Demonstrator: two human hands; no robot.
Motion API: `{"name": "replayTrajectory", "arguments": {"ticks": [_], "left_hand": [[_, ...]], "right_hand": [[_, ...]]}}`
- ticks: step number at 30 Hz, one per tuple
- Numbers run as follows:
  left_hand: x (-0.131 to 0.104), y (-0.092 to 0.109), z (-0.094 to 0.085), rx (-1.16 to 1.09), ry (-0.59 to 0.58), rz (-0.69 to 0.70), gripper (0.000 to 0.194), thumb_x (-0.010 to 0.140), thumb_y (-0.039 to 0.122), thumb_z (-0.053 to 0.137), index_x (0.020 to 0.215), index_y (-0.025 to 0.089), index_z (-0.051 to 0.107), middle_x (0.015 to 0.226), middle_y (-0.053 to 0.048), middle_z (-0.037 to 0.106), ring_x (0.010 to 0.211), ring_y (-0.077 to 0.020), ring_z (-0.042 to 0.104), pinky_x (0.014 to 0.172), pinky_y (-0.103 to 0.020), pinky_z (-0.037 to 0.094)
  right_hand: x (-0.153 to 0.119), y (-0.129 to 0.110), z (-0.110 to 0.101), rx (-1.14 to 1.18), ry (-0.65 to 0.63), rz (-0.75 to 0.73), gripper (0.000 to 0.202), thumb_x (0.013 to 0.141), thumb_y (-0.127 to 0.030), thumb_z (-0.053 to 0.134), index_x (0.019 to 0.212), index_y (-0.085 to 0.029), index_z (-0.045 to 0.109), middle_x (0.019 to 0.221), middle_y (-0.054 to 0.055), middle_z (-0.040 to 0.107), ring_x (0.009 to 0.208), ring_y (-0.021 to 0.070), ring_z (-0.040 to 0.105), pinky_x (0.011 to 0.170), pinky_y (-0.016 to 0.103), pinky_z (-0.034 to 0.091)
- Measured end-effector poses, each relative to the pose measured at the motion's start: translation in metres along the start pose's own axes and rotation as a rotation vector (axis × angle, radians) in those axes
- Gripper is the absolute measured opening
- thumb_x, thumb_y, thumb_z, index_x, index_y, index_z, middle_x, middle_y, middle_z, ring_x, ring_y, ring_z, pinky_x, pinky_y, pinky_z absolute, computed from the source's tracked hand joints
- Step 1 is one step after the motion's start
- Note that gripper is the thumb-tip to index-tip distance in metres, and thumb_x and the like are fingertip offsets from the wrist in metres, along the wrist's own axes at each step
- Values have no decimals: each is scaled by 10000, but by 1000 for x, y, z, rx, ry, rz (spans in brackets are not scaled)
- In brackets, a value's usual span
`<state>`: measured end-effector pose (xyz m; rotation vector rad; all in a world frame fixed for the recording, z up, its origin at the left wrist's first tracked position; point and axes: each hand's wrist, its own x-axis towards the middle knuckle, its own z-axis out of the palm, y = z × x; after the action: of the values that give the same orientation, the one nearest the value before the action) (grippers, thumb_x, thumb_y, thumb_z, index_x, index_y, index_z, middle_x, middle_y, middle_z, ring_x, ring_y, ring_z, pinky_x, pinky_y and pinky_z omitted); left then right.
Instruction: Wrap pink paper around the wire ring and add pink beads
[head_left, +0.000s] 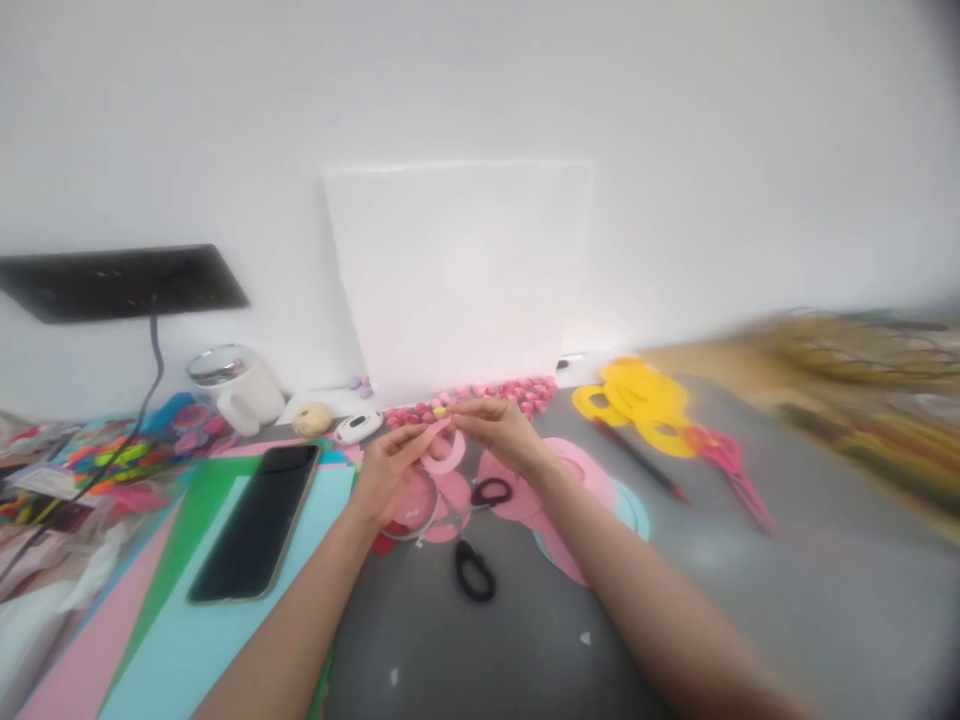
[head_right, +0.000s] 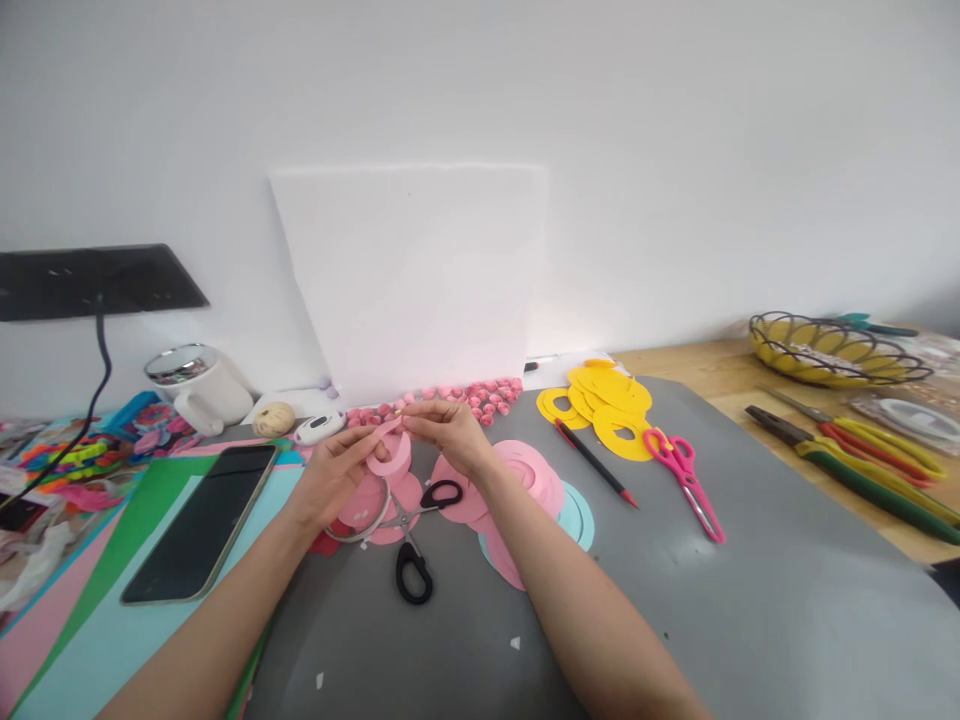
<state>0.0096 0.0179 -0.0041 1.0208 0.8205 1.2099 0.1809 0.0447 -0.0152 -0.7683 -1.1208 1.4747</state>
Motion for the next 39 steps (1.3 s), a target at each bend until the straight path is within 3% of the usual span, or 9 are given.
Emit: {"name": "replayTrajectory", "arguments": {"ticks": [7, 18, 30, 39], "left_hand": [[-2, 3, 4, 53, -42, -35, 146, 682, 250, 708, 773, 136, 711, 654, -34, 651, 638, -123, 568, 611, -236, 430], [0, 2, 3, -4, -8, -30, 154, 656, 220, 731, 782, 132, 723, 644, -27, 654, 648, -115, 570, 640, -226, 438], [-2, 3, 5, 83, -29, -59, 168, 644, 269, 735, 726, 125, 707, 660, -48, 646, 634, -128, 555, 599, -235, 436], [-1, 5, 5, -7, 31, -59, 153, 614, 244, 758, 708, 132, 714, 650, -33, 647, 655, -121, 562, 613, -217, 439]], "right_hand": [[-3, -8, 4, -73, -44, -35, 160, 629, -289, 743, 691, -167, 659, 640, 9, 667, 600, 115, 575, 590, 255, 427], [-2, -5, 0, -82, -48, -17, 214, 664, -284, 716, 839, -162, 701, 798, 43, 711, 781, 158, 639, 776, 307, 464], [0, -4, 2, -108, -43, -70, 151, 619, -240, 749, 701, -138, 674, 585, -9, 638, 553, 97, 565, 599, 251, 462], [-2, -6, 1, -94, -64, -27, 236, 667, -284, 712, 860, -149, 702, 764, 40, 700, 700, 140, 635, 721, 300, 495]]}}
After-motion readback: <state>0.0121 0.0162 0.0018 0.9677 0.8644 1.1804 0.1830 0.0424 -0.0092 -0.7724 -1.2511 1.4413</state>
